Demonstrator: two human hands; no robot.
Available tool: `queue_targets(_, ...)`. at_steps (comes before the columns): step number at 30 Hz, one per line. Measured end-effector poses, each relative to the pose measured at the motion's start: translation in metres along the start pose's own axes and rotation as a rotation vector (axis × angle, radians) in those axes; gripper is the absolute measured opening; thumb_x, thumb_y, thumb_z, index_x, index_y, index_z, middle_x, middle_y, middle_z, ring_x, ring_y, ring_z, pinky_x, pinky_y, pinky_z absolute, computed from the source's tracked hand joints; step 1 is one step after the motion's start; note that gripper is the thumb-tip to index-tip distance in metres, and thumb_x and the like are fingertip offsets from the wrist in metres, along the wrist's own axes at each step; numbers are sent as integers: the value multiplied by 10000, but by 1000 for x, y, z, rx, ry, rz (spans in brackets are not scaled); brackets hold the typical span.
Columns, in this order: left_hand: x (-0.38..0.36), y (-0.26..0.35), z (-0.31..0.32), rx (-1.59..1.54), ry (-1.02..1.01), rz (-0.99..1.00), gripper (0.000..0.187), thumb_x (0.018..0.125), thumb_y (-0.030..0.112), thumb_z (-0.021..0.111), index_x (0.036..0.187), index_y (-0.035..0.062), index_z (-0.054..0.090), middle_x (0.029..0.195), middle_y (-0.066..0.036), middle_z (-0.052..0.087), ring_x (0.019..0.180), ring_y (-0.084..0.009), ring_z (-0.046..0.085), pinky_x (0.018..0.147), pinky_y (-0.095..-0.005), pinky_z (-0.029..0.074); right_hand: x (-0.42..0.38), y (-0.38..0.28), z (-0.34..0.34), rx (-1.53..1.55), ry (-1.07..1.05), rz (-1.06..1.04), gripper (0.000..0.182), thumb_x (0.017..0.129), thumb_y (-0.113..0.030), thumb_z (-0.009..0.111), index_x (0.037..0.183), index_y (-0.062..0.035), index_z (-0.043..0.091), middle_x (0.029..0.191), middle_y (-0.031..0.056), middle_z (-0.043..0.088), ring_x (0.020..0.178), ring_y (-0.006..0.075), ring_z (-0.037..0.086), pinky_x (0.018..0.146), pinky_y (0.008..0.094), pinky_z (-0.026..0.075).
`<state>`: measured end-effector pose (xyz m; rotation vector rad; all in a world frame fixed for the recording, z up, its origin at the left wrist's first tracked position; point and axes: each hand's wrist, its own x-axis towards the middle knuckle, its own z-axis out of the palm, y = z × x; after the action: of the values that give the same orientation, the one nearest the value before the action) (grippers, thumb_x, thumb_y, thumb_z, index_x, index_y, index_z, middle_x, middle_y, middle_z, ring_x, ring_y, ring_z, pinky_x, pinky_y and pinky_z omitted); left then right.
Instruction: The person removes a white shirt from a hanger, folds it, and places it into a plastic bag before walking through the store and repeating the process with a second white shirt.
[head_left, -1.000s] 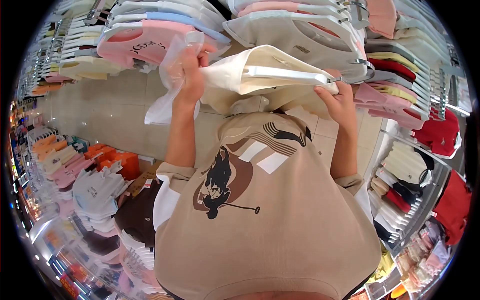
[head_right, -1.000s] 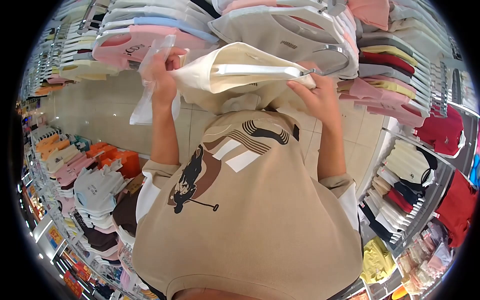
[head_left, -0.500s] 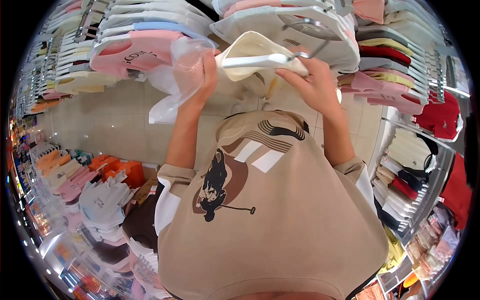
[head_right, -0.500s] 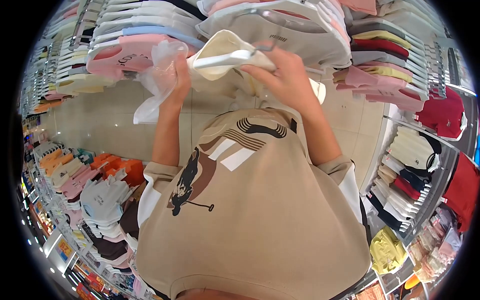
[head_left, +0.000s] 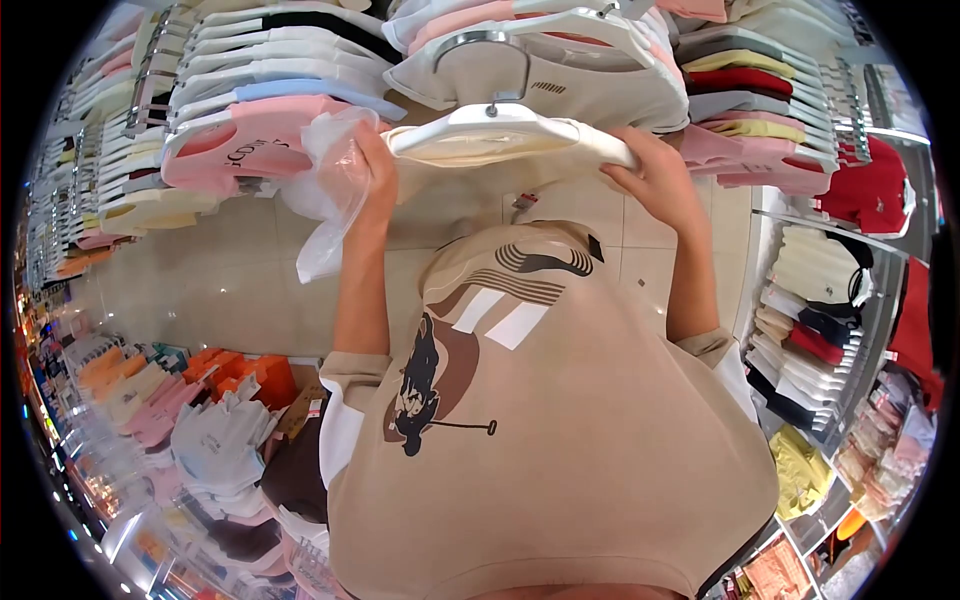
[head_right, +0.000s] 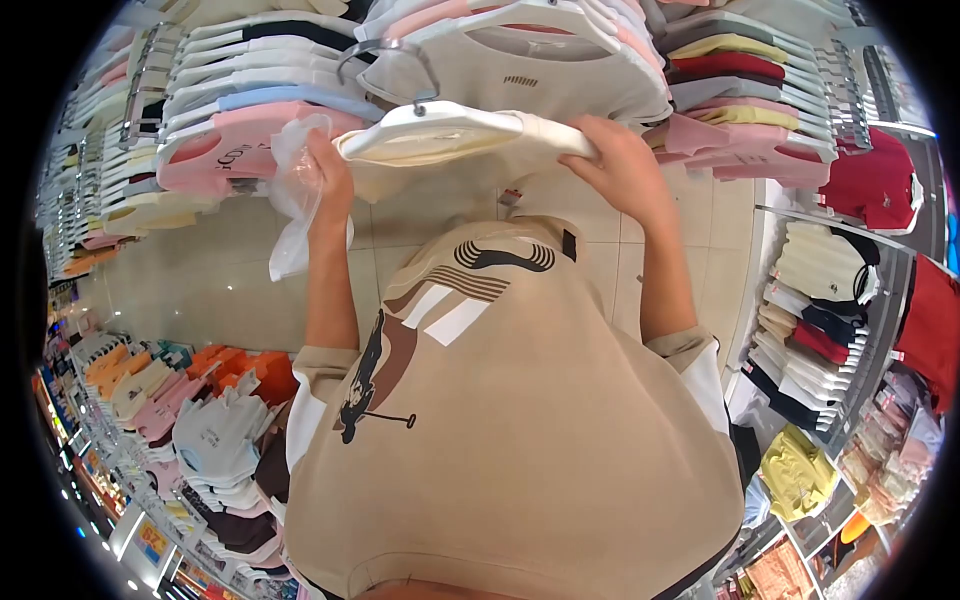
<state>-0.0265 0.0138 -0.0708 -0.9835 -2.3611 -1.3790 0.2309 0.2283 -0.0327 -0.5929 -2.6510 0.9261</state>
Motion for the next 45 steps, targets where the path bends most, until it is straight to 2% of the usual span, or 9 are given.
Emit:
queue_targets(7, -1, 24, 7, 99, -240, -49, 371, 938, 235, 422, 794, 13, 682, 742, -178, 649, 693, -285, 625, 645, -397, 462, -13, 5, 26, 127, 71, 121, 237, 798, -187, 683, 947, -27, 593, 805, 145, 601, 726, 337, 578, 618, 390, 451)
queue_targets(11, 6, 35, 16, 69, -229, 28, 385, 936, 207, 395, 760, 35, 690, 702, -142, 655, 654, -333, 612, 656, -403, 472, -13, 21, 31, -65, 367, -64, 256, 774, -205, 706, 932, -28, 609, 809, 131, 615, 715, 318, 593, 598, 386, 455)
queue_targets(14, 13, 49, 17, -32, -344, -70, 421, 953, 213, 339, 830, 25, 695, 742, -150, 663, 696, -325, 622, 682, -396, 473, -18, 35, 22, -3, 413, -4, 256, 751, -161, 721, 940, -18, 623, 832, 129, 633, 719, 300, 610, 629, 355, 476)
queue_targets(18, 19, 45, 21, -129, -271, 53, 387, 954, 211, 347, 933, 30, 688, 862, -153, 675, 798, -327, 615, 741, -381, 465, -20, 50, 0, 96, 480, 13, 226, 764, -112, 708, 954, -13, 635, 842, 131, 645, 719, 278, 618, 644, 327, 484)
queue_targets(24, 12, 28, 31, -329, -295, -57, 413, 985, 263, 334, 1092, 26, 654, 1046, -134, 659, 978, -251, 592, 872, -339, 429, -10, 71, -13, 127, 337, 181, 251, 811, -193, 685, 1005, -43, 637, 809, 147, 626, 687, 270, 594, 645, 312, 472)
queue_targets(30, 5, 14, 38, -417, -392, -186, 426, 997, 295, 335, 1150, 29, 630, 1143, -110, 625, 1079, -198, 543, 953, -322, 381, -3, 83, -5, 186, 262, 193, 241, 828, -167, 673, 1000, -6, 621, 793, 112, 616, 689, 174, 552, 676, 292, 458)
queue_targets(33, 2, 19, 38, -370, -410, -197, 417, 998, 284, 337, 1158, 26, 623, 1157, -105, 620, 1110, -196, 529, 973, -318, 367, 0, 91, -5, 109, 286, 181, 304, 824, -273, 676, 1018, -44, 627, 831, 145, 628, 695, 296, 597, 664, 327, 472)
queue_targets(43, -5, 20, 47, -418, -353, -153, 433, 990, 261, 321, 1172, -9, 607, 1184, -116, 613, 1162, -218, 517, 1022, -333, 337, 8, 84, -14, -50, 458, -59, 333, 811, -177, 663, 1087, -2, 602, 1066, 166, 624, 1000, 349, 582, 871, 376, 452)
queue_targets(45, -5, 19, 42, -418, -332, -123, 444, 987, 272, 316, 1151, -14, 614, 1157, -118, 622, 1138, -224, 531, 1012, -339, 347, 3, 88, -13, -85, 543, -27, 336, 822, -144, 648, 1124, -8, 591, 1083, 143, 623, 992, 295, 585, 884, 345, 436)
